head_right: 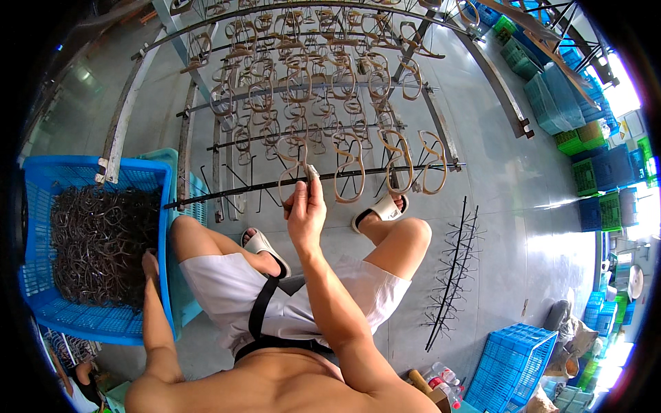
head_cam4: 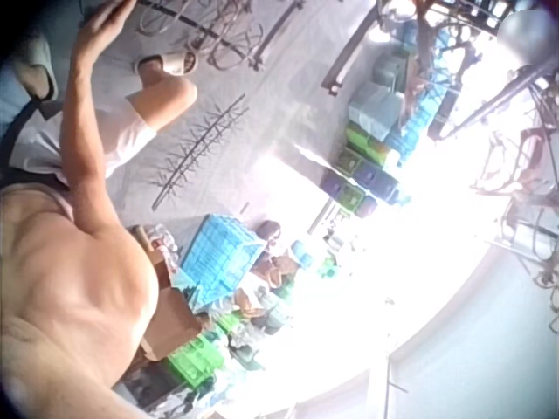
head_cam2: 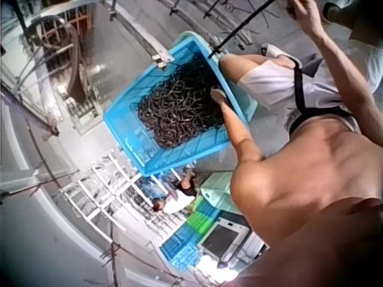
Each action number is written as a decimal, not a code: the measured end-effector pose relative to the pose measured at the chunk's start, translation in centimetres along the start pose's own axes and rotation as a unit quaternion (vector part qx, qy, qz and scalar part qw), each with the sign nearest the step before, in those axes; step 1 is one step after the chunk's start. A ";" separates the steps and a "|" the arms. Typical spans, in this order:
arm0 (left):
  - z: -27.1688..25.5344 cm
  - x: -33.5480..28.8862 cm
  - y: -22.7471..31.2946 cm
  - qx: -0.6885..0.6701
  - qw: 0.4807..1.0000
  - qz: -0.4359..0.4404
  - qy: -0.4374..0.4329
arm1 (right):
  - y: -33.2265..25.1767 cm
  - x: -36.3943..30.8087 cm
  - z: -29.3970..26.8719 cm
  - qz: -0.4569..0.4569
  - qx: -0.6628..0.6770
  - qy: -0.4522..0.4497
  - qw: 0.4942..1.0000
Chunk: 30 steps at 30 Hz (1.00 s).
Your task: The person repeatedly picks up metal hangers from a blue basket and attaches them to a horizontal metal rod on a rack. The person works continuously, filling the rack with hangers.
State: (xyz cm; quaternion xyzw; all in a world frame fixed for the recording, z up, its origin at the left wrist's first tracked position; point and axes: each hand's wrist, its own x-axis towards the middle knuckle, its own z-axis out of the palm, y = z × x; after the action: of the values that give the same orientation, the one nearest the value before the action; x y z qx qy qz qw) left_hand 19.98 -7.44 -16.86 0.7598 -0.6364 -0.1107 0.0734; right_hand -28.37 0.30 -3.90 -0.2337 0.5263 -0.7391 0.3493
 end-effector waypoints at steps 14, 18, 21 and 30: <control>-6.6 -2.4 6.4 0.144 0.978 -0.036 0.144 | 0.7 -0.5 1.6 -0.084 -0.238 0.017 0.967; -9.4 -3.0 7.8 0.148 0.977 -0.080 0.129 | 0.4 0.1 0.6 -0.046 -0.188 0.011 0.981; -11.4 -3.5 7.9 0.173 0.963 -0.139 0.151 | -0.4 0.1 0.2 -0.049 -0.160 -0.014 0.986; -16.8 -9.5 16.2 -0.641 0.760 -0.098 0.047 | -3.9 -6.9 4.1 -0.315 -0.401 -0.119 0.852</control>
State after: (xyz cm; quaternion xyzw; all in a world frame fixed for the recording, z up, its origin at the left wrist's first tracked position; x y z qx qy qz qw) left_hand 7.37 -1.51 4.13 0.5978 -0.3350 -0.4631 0.5621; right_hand -22.05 3.83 1.26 -0.5932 0.6292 -0.5010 0.0338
